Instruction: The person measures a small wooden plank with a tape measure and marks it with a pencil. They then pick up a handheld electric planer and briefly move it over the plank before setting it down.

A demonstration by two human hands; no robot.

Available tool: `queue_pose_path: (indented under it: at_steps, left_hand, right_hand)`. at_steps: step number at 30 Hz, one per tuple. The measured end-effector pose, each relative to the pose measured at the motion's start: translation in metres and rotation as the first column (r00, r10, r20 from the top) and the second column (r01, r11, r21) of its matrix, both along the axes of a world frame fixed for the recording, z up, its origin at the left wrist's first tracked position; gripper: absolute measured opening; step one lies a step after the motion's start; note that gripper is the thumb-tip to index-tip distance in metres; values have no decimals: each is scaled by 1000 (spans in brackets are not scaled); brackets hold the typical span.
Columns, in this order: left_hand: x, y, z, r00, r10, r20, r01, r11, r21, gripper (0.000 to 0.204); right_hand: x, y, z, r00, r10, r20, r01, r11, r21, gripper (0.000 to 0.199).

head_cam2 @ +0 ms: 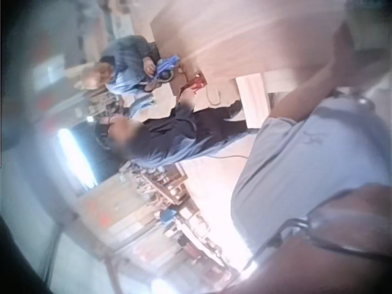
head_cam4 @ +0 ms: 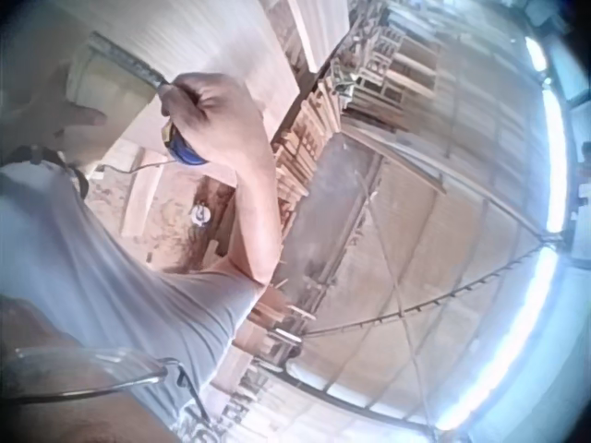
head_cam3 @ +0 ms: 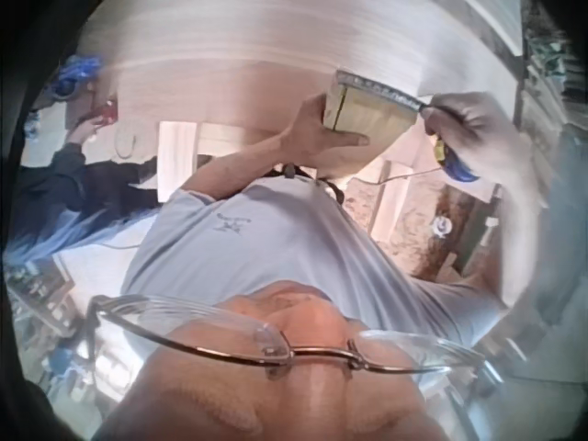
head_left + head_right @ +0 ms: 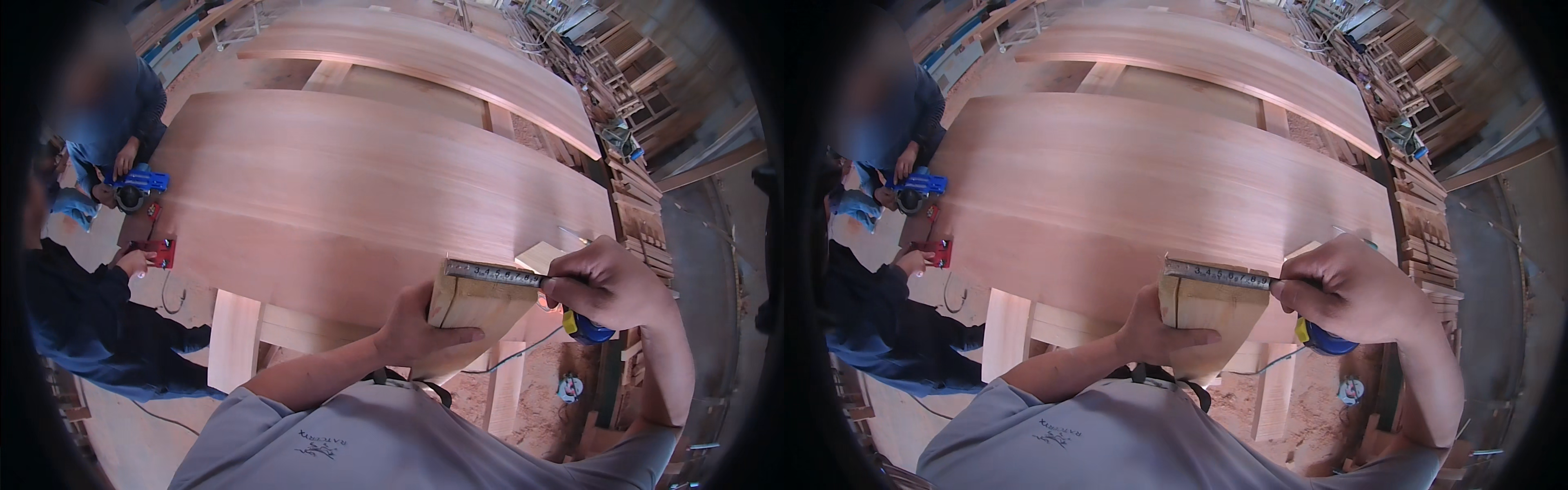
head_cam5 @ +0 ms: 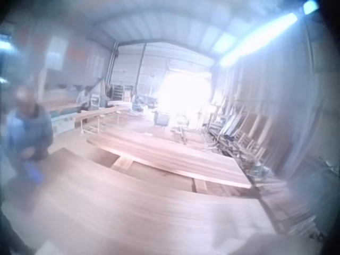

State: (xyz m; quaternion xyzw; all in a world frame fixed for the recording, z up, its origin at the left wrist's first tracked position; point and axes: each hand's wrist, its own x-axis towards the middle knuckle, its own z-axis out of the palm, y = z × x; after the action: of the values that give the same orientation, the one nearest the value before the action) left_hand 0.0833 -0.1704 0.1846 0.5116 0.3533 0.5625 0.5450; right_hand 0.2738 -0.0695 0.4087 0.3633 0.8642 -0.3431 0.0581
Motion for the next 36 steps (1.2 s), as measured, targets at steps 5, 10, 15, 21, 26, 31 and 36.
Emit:
queue_pose_path:
  at_steps: [5,10,15,21,26,31,36]
  left_hand:
    - [15,-19,-7,999,-9,32,6,995,101,60]
    - [7,-33,2,999,-17,-28,19,997,78,57]
    - [3,-41,8,998,-25,-60,32,992,118,56]
    - [-3,-50,10,996,-45,-76,54,991,126,57]
    - [-9,-54,9,996,-38,-80,49,989,139,57]
    - [-13,-57,11,996,-47,-69,56,991,120,53]
    - [-18,-57,10,995,-75,-62,81,990,116,59]
  right_hand:
    - [-4,-25,11,988,23,151,-33,997,65,17]
    - [7,-54,9,998,1,57,-8,992,127,13]
    - [14,-75,-1,999,-52,9,50,984,173,12]
    - [17,-88,-3,1000,-18,-11,20,972,235,11]
    - [11,-95,-6,998,0,-63,15,970,243,11]
    - [5,-101,-2,1000,-20,-12,22,971,237,12]
    - [0,-106,-2,998,-33,-47,43,973,226,12]
